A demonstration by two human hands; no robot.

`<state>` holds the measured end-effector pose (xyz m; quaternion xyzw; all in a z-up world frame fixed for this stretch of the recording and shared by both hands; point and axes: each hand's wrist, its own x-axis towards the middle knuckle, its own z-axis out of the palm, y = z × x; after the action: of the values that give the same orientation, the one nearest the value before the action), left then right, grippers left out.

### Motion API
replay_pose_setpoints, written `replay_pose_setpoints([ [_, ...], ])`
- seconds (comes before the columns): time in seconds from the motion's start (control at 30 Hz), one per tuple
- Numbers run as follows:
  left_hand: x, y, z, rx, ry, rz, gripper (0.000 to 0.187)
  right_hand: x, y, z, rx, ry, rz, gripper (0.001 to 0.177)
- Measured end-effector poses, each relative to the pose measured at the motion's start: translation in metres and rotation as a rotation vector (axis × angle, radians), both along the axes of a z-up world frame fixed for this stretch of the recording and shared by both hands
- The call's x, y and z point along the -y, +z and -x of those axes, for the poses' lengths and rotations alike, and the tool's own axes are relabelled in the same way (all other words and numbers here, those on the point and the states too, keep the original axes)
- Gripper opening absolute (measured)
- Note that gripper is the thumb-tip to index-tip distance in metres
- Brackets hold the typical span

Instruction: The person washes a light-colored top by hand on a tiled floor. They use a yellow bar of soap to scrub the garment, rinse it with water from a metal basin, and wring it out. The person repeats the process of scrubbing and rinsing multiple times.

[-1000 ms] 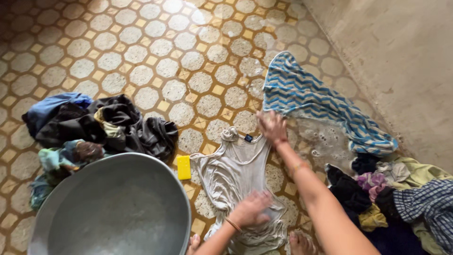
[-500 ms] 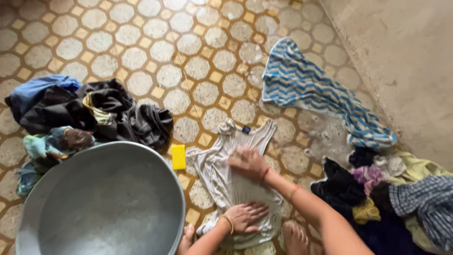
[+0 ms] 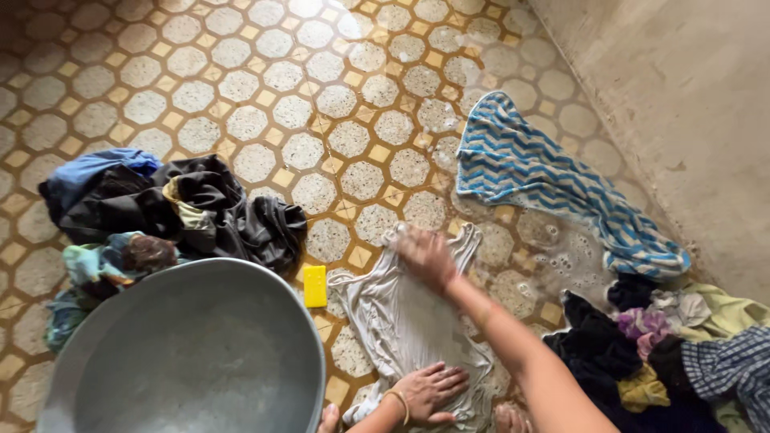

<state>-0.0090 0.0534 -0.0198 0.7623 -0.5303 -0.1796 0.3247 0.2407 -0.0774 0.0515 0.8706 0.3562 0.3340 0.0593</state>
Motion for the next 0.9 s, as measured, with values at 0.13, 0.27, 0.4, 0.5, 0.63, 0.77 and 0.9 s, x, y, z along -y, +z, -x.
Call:
replay_pose_setpoints([
  [0.13,-0.003,0.009,-0.021,0.274,0.237,-0.095,0.062,0.013,-0.020,-0.068,-0.417,-0.402,-0.190,0.051],
  [0.27,-0.040,-0.006,-0.117,0.544,1.434,0.071,0.039,0.043,-0.043,0.023,-0.378,-0.472,-0.273,0.054],
  [0.4,-0.070,-0.009,-0.156,0.160,1.632,-0.621,0.032,0.066,-0.038,0.061,-0.512,-0.542,-0.312,0.056],
  [0.5,-0.057,-0.007,-0.146,0.368,1.484,-0.399,0.012,0.063,-0.033,0.038,-0.582,-0.625,-0.330,0.054],
  [0.63,-0.001,0.002,-0.078,0.447,0.884,-0.261,0.012,0.062,-0.031,0.037,-0.921,-0.564,-0.492,0.043],
  [0.77,-0.008,0.029,-0.023,0.285,0.562,-0.119,0.023,0.035,-0.025,0.108,-0.056,0.119,0.035,0.036],
  [0.9,-0.011,0.018,-0.005,0.306,0.560,0.017,0.043,0.030,-0.023,0.040,-0.519,0.264,-0.067,0.039],
])
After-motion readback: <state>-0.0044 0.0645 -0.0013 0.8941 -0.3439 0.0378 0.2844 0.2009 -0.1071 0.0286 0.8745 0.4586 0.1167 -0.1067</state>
